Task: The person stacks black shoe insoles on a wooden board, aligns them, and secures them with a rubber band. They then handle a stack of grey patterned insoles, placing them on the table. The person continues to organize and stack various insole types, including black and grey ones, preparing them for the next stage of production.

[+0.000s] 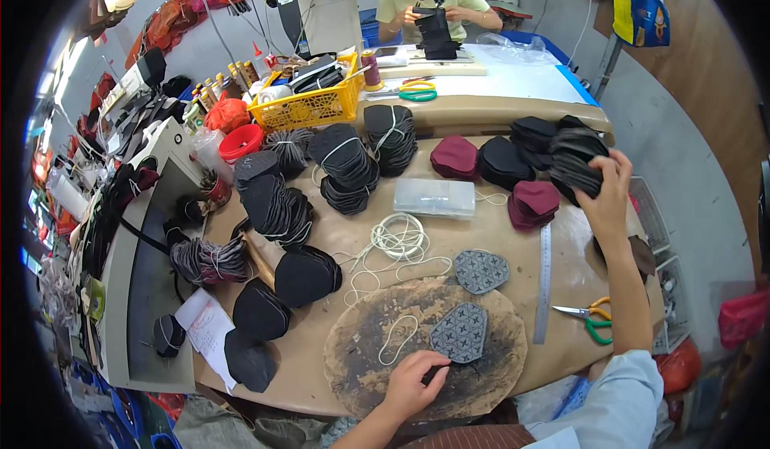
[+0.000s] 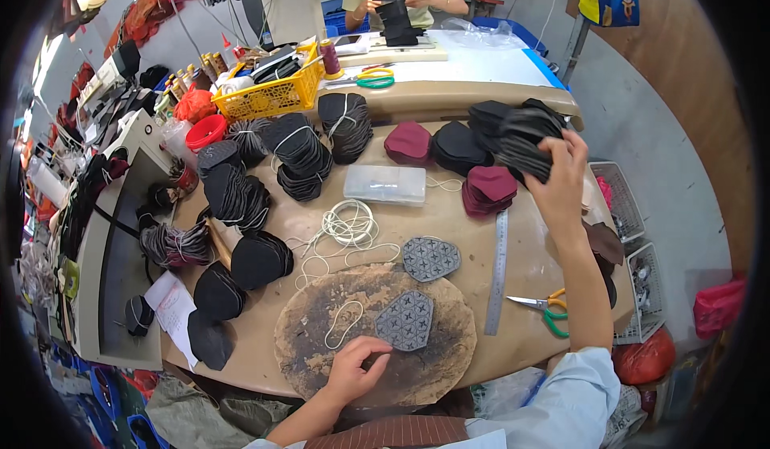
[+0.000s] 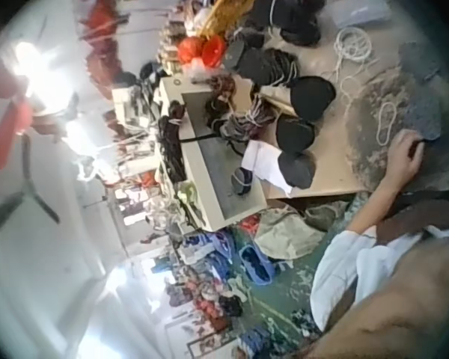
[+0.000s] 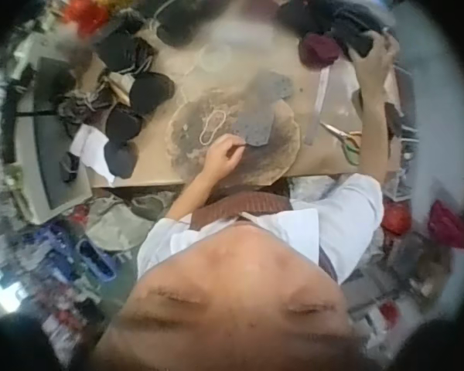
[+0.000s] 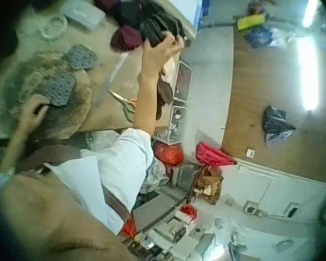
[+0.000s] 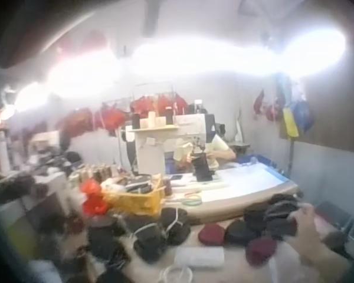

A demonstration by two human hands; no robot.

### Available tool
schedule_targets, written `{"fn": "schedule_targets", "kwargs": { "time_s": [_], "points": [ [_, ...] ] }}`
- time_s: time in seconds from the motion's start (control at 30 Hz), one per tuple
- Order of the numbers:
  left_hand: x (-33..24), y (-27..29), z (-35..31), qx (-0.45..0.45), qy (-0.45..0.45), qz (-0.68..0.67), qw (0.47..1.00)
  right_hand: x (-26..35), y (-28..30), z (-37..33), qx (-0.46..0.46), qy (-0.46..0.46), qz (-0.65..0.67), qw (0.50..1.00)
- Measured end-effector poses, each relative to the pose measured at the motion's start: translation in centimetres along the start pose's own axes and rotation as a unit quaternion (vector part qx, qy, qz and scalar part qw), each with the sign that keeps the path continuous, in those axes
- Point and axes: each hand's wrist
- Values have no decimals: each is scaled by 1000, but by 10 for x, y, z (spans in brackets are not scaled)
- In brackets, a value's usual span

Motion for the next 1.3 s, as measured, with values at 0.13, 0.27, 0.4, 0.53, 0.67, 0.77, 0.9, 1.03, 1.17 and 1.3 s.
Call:
{"fn": "schedule_targets", "kwargs": {
  "time_s": [0.13, 0.27, 0.4, 0.53, 0.67, 0.77, 0.9, 1.03, 1.17, 1.3],
  "points": [
    [-1, 1, 2, -4, -4, 2, 1000, 45, -52, 43, 23, 85, 80, 993],
    [1, 1, 3, 6, -7, -18, 1000, 52, -130, 88, 26, 57, 175, 983],
    [5, 3, 1, 17, -3, -28, 999, 37, -208, 111, 51, -148, 249, 956],
    [4, 4, 4, 27, -16, -33, 999, 3, -250, 89, 116, -251, 244, 930],
    [5, 5, 5, 37, -13, -42, 998, 3, -221, 50, 153, -180, 264, 935],
    [6, 6, 2, 30, -3, -45, 999, 18, -170, 22, 269, -113, 302, 907],
    [8, 5, 1, 19, 3, -54, 998, 28, -109, -29, 592, -86, 236, 766],
    [8, -3, 2, -63, 49, -93, 992, 37, -90, -100, 458, 74, 104, 880],
    [-7, 1, 17, -67, 126, 3, 990, 37, -73, -96, 548, -113, 182, 808],
    [-7, -5, 21, -93, 83, 163, 979, 65, -27, -67, 467, -13, 202, 861]
  ]
}}
Point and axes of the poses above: each hand's wrist, its own z-axis towards the middle knuckle, its own y-axis out of the back of the hand, x = y × z, and after that the axes turned 3 degrees about y, right-handed
